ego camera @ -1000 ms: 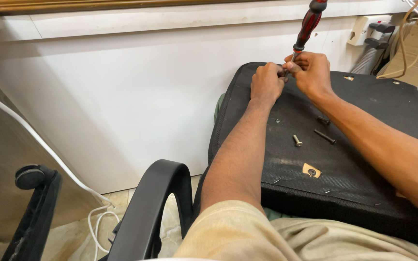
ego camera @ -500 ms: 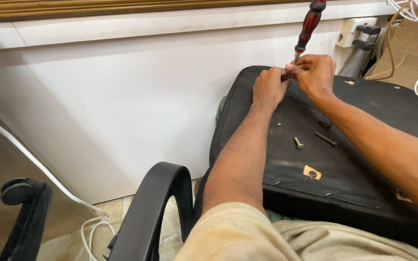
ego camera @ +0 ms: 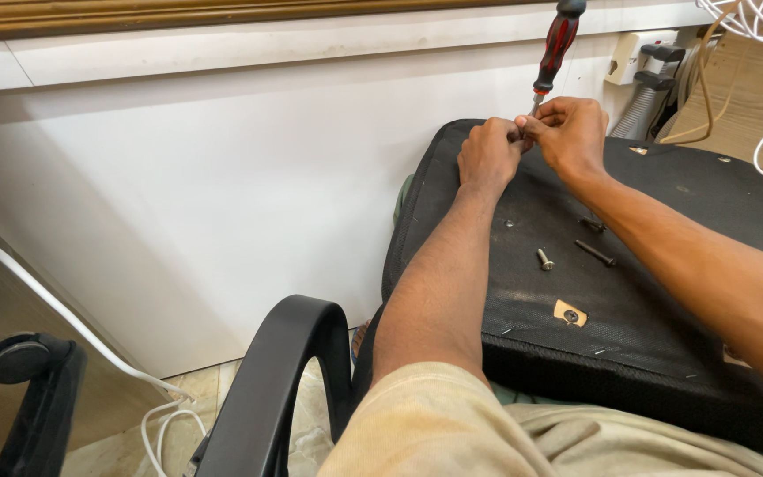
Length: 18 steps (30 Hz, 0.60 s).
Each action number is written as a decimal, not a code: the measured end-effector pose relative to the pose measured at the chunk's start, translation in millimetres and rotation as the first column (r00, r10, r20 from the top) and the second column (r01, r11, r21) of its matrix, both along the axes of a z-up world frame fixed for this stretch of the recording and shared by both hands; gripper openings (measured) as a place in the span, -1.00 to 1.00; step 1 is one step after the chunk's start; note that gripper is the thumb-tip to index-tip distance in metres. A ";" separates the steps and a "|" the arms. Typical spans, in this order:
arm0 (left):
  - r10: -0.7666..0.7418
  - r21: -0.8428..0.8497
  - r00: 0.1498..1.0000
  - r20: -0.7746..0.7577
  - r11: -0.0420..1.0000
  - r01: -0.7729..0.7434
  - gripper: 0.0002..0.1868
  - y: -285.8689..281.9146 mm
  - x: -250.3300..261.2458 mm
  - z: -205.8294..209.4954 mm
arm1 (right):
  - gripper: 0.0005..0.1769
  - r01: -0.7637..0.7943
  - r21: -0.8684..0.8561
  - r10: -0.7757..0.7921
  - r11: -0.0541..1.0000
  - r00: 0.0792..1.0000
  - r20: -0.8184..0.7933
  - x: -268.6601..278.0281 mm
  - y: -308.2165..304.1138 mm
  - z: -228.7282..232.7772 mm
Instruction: The person uses a screwdriver to tighten screws into a black chair seat. They repeatedly pick up screws, align them with holes, and turn the screwdriver to secure them.
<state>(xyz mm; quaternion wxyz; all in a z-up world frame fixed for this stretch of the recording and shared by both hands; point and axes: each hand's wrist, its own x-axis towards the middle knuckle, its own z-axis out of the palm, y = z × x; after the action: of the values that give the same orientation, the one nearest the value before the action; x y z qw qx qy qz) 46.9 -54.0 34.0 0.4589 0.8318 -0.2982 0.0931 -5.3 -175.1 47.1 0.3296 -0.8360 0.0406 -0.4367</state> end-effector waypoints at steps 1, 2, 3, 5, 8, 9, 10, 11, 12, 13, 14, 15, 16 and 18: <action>0.003 -0.010 1.000 0.002 1.000 -0.003 -0.83 -0.2 -0.4 0.6 | -0.83 -0.052 0.023 0.052 0.998 0.999 0.008 0.0 -0.2 -0.4; 0.005 -0.019 1.000 0.005 1.000 -0.005 -0.86 -0.8 -0.2 1.5 | -0.85 -0.103 0.046 0.102 0.994 0.995 0.018 0.2 -0.1 -0.9; 0.007 -0.029 1.000 0.008 1.000 -0.007 -0.88 -1.5 0.1 2.0 | -0.85 -0.154 0.069 0.153 0.986 0.988 0.029 0.7 0.1 -1.3; 0.010 -0.023 1.000 0.011 1.000 -0.010 -0.89 -2.2 0.8 2.0 | -0.84 -0.255 0.194 0.251 0.947 0.967 0.045 3.7 2.1 -0.4; 0.011 -0.020 1.000 -0.009 1.000 -0.011 -0.88 -1.6 1.3 2.2 | -0.84 -0.240 0.242 0.238 0.940 0.970 0.036 6.6 7.5 0.5; 0.010 -0.019 1.000 -0.020 1.000 -0.011 -0.88 -0.9 1.2 2.6 | -0.84 -0.208 0.236 0.208 0.949 0.978 0.026 6.5 9.0 1.3; 0.007 -0.028 1.000 -0.018 1.000 -0.007 -0.88 0.4 1.0 2.2 | -0.85 -0.187 0.213 0.185 0.959 0.982 0.028 6.1 10.5 1.7; 0.003 -0.037 1.000 -0.016 0.999 -0.004 -0.88 1.8 0.5 1.4 | -0.86 -0.165 0.190 0.162 0.968 0.986 0.030 5.8 11.9 2.2; -0.002 -0.045 1.000 -0.013 0.999 0.001 -0.87 2.3 -0.2 1.3 | -0.87 -0.142 0.167 0.139 0.976 0.990 0.034 5.2 12.9 2.8; -0.003 -0.037 1.000 -0.018 0.999 0.002 -0.87 2.4 -0.8 1.7 | -0.87 -0.123 0.155 0.117 0.980 0.992 0.042 4.1 13.5 3.5; -0.004 -0.028 1.000 -0.024 1.000 0.003 -0.87 2.4 -1.1 1.7 | -0.86 -0.102 0.143 0.096 0.984 0.994 0.051 2.6 13.8 3.8; -0.005 -0.020 1.000 -0.029 1.000 0.004 -0.86 2.5 -1.2 1.5 | -0.85 -0.082 0.132 0.074 0.988 0.995 0.060 1.4 14.4 4.1; -0.009 -0.014 1.000 -0.029 1.000 0.008 -0.86 2.1 -1.1 1.4 | -0.86 -0.083 0.136 0.075 0.987 0.995 0.063 0.1 14.6 4.6; -0.017 -0.002 0.999 -0.027 1.000 0.017 -0.85 1.2 0.0 0.7 | -0.85 -0.084 0.143 0.075 0.986 0.995 0.068 -2.9 14.8 5.4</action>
<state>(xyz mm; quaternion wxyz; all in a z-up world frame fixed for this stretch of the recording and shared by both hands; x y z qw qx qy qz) 46.9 -52.8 34.7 0.4643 0.8301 -0.2987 0.0781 -8.2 -160.2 52.5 0.4083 -0.7966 0.0287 -0.4449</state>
